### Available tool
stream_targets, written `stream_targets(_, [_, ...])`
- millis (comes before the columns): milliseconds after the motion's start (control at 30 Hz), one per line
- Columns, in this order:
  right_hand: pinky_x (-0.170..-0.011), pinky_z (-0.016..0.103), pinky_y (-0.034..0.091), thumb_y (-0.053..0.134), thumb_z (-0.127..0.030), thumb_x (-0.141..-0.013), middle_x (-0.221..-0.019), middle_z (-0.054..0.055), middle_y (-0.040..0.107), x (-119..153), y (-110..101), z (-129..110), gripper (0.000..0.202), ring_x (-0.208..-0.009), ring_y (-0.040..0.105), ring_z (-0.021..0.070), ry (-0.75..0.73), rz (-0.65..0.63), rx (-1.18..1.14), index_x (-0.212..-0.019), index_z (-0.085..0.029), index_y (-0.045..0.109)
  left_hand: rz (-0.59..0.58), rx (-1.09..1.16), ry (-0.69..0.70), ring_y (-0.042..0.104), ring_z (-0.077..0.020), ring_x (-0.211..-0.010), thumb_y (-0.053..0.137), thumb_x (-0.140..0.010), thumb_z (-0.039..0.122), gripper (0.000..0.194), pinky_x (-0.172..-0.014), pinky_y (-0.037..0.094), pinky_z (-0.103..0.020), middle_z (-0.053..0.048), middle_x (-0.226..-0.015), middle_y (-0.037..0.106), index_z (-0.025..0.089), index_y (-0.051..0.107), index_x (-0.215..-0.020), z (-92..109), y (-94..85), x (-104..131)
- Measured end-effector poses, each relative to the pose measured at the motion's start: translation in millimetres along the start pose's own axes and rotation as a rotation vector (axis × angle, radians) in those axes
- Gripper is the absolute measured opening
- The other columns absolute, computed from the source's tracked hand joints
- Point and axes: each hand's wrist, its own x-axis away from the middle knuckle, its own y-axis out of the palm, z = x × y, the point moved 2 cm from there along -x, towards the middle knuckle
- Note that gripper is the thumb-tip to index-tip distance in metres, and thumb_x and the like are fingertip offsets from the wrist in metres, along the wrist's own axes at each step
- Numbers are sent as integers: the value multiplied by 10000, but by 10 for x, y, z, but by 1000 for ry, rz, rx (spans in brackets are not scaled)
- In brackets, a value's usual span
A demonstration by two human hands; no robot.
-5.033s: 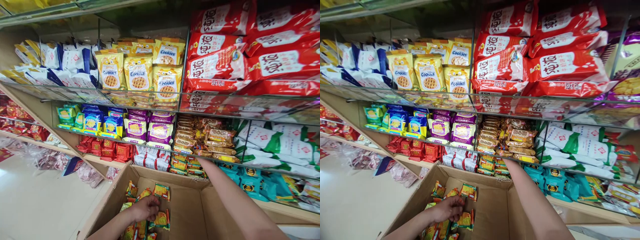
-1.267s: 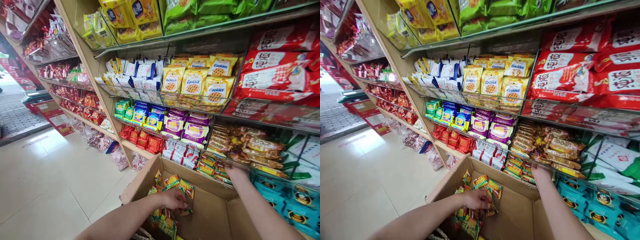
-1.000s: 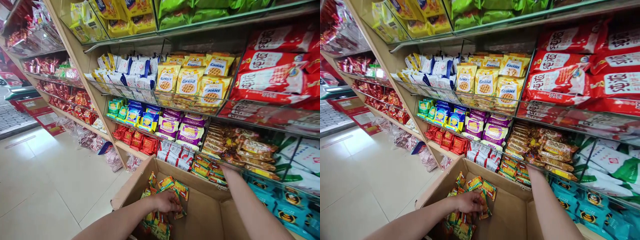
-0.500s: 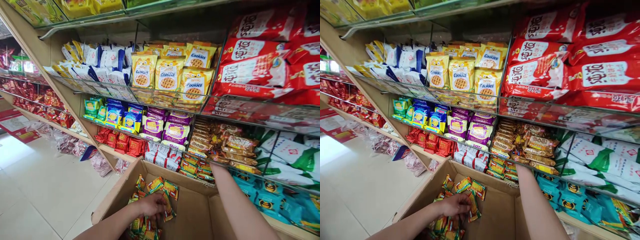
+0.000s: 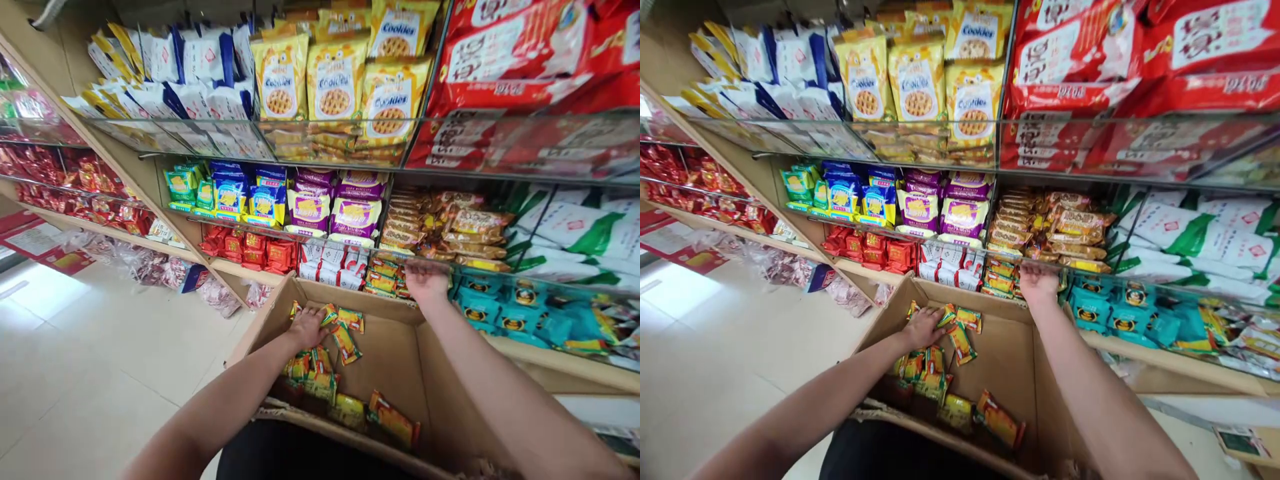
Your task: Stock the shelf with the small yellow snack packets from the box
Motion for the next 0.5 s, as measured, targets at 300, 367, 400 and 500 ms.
stream_targets(300, [-694,332,475,517,-269,-750,-667,27,618,1148,-328,448,116,-652,591,172,20,-593,1084,-766,-172,579,-31,154,-37,442,-260,-1129,607,-664,270,591,-943,323,-329,-133,-1179,518,147,434,-1216,-27,150,-56])
stream_targets(367, [-771,332,433,535,-177,-719,-857,83,636,1166,-441,663,126,-810,585,213,-102,-793,1611,-818,-150,608,-11,197,-62,437,-269,-1132,643,-609,212,649,-941,320,-329,-139,-1185,504,146,424,-1216,-34,132,-54])
stream_targets(400, [-812,321,407,526,-132,-710,-968,106,614,1131,-480,762,186,-899,564,224,-178,-845,1812,-876,-136,608,1,218,-77,432,-277,-1134,658,-574,180,680,-940,319,-333,-144,-1187,496,144,422,-1212,-36,123,-50])
stream_targets(500, [-854,284,366,530,-112,-714,-1140,148,518,972,-536,988,393,-1033,499,231,-302,-867,2085,-1106,-95,517,42,290,-123,437,-300,-1111,687,-458,106,673,-920,328,-338,-145,-1149,492,134,495,-1102,-33,91,-34])
